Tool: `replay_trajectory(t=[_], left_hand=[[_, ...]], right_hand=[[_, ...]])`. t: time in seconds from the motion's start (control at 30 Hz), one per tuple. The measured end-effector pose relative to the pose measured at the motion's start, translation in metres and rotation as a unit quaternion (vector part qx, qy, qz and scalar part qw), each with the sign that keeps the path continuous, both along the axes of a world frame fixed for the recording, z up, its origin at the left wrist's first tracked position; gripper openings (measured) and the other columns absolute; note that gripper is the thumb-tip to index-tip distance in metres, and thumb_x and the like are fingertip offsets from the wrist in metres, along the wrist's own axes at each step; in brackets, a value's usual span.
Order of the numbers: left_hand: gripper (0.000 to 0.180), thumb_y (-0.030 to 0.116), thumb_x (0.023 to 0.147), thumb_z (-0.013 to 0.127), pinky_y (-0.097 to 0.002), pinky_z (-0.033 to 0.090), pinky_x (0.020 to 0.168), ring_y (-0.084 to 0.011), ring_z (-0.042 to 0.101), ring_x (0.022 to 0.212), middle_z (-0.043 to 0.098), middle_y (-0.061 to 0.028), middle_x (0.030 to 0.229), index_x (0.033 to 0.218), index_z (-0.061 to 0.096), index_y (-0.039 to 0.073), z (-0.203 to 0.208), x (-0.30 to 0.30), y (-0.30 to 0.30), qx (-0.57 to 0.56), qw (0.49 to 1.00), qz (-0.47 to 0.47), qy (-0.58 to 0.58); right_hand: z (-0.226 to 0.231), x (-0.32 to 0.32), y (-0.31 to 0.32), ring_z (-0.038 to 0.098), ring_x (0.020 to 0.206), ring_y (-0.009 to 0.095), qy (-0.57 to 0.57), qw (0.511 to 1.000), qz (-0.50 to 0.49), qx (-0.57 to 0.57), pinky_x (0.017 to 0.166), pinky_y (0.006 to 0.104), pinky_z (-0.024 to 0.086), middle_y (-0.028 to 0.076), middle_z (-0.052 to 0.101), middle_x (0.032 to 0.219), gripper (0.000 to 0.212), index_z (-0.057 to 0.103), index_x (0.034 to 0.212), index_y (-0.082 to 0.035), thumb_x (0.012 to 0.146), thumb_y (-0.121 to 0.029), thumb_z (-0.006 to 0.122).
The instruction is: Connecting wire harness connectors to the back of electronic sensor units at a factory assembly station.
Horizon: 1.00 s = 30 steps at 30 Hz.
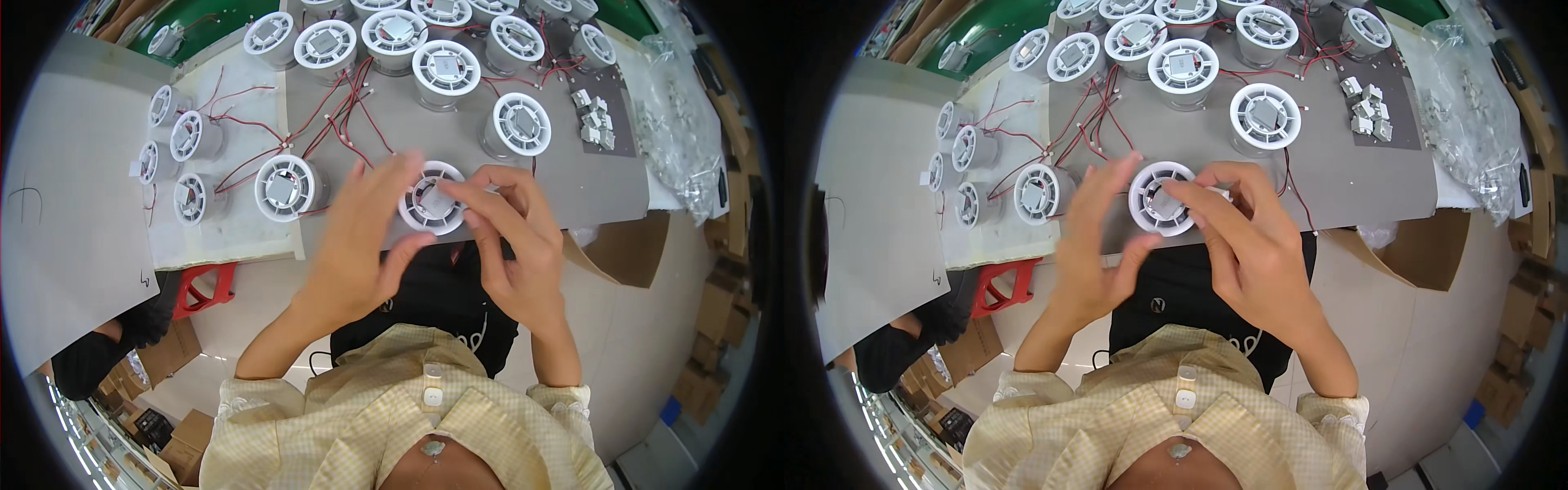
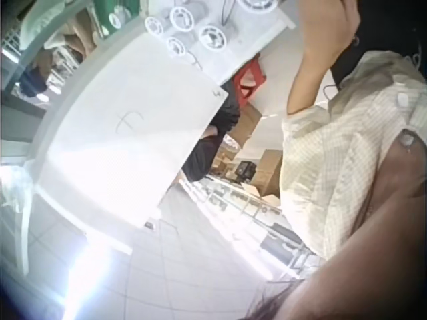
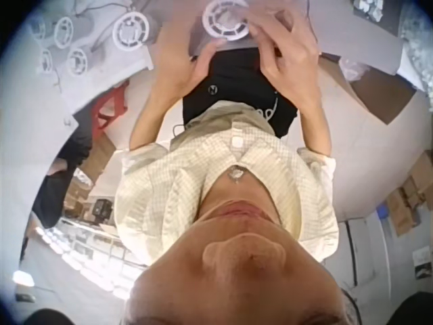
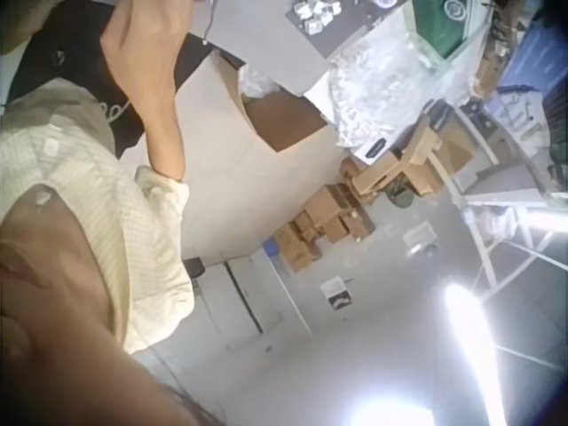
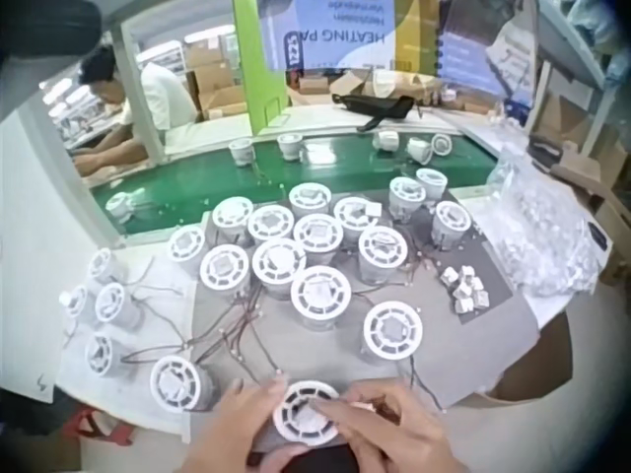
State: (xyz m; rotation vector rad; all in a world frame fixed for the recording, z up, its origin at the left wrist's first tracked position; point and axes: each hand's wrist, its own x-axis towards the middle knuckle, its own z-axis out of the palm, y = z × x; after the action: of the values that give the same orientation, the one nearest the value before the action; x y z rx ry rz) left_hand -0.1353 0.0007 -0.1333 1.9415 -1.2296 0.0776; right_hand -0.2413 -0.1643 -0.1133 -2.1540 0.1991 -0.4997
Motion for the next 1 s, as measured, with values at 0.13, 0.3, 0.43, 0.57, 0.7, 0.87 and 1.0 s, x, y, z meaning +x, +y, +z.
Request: replay_trajectory(t=[0.13, 0.3, 0.43, 0.57, 0.7, 0.87, 1.0], left_hand=[[0.067, 0.029, 0.064, 0.088, -0.0375, 0.046, 0.068, -0.0276, 0.052, 0.083, 0.057, -0.0087, 0.107, 0.122, 0.06, 0.009, 0.013, 0.005, -0.001, 0.009, 0.994, 0.098, -0.054], [0.064, 0.029, 0.065, 0.087, -0.037, 0.048, 0.069, -0.0282, 0.054, 0.087, 0.057, -0.009, 0.107, 0.118, 0.059, 0.007, 0.017, -0.013, -0.011, 0.056, 0.988, 0.137, -0.031], [0.063, 0.024, 0.065, 0.087, -0.0381, 0.049, 0.073, -0.0299, 0.057, 0.092, 0.058, -0.0099, 0.108, 0.119, 0.06, 0.005, 0.019, -0.013, -0.009, 0.078, 0.991, 0.107, -0.023], [0.061, 0.019, 0.067, 0.085, -0.0393, 0.05, 0.077, -0.0321, 0.059, 0.093, 0.06, -0.011, 0.111, 0.12, 0.06, 0.003, 0.022, -0.005, -0.01, 0.077, 0.995, 0.063, -0.012], [0.06, 0.016, 0.07, 0.083, -0.0398, 0.05, 0.08, -0.0334, 0.06, 0.1, 0.06, -0.0122, 0.115, 0.124, 0.059, 0.004, 0.021, -0.005, -0.011, 0.074, 0.996, 0.039, 0.034], [0.067, 0.013, 0.07, 0.083, -0.0403, 0.051, 0.087, -0.0356, 0.059, 0.111, 0.057, -0.0142, 0.121, 0.131, 0.056, 0.006, 0.016, 0.001, -0.009, 0.066, 0.995, -0.011, 0.077], [0.071, 0.015, 0.066, 0.086, -0.0393, 0.053, 0.085, -0.0361, 0.061, 0.106, 0.057, -0.0154, 0.122, 0.13, 0.056, 0.006, 0.015, -0.013, -0.023, 0.035, 0.996, 0.021, 0.076]], right_hand=[[-0.005, 0.003, 0.001, 0.059, 0.081, 0.015, -0.018, 0.999, -0.036, 0.017, 0.066, 0.0264, 0.049, 0.009, 0.058, 0.106, 0.03, 0.074, 0.109, -0.005, 0.085, 0.009, 0.063], [-0.003, 0.003, 0.008, 0.057, 0.081, 0.013, 0.011, 0.996, -0.058, 0.073, 0.061, 0.0225, 0.046, 0.007, 0.057, 0.103, 0.03, 0.075, 0.106, -0.006, 0.079, 0.006, 0.072], [0.008, 0.003, 0.011, 0.054, 0.08, 0.01, 0.056, 0.995, -0.056, 0.066, 0.058, 0.0208, 0.043, 0.005, 0.056, 0.103, 0.03, 0.076, 0.104, -0.007, 0.076, 0.004, 0.075], [0.009, 0.008, 0.009, 0.051, 0.081, 0.008, 0.063, 0.994, -0.048, 0.076, 0.055, 0.0197, 0.04, 0.002, 0.055, 0.101, 0.027, 0.076, 0.099, -0.007, 0.074, 0.004, 0.078], [0.006, 0.015, -0.007, 0.05, 0.082, 0.007, 0.112, 0.98, -0.031, 0.161, 0.055, 0.0192, 0.039, 0.001, 0.052, 0.093, 0.026, 0.075, 0.098, -0.005, 0.074, 0.004, 0.078], [0.002, 0.005, -0.006, 0.05, 0.079, 0.009, 0.058, 0.997, 0.007, 0.047, 0.062, 0.0239, 0.042, 0.001, 0.051, 0.091, 0.021, 0.076, 0.098, -0.004, 0.077, -0.001, 0.078], [0.003, 0.005, -0.004, 0.047, 0.074, 0.01, 0.06, 0.99, -0.031, 0.121, 0.065, 0.0249, 0.04, 0.0, 0.05, 0.085, 0.021, 0.077, 0.098, -0.005, 0.078, 0.0, 0.076]])
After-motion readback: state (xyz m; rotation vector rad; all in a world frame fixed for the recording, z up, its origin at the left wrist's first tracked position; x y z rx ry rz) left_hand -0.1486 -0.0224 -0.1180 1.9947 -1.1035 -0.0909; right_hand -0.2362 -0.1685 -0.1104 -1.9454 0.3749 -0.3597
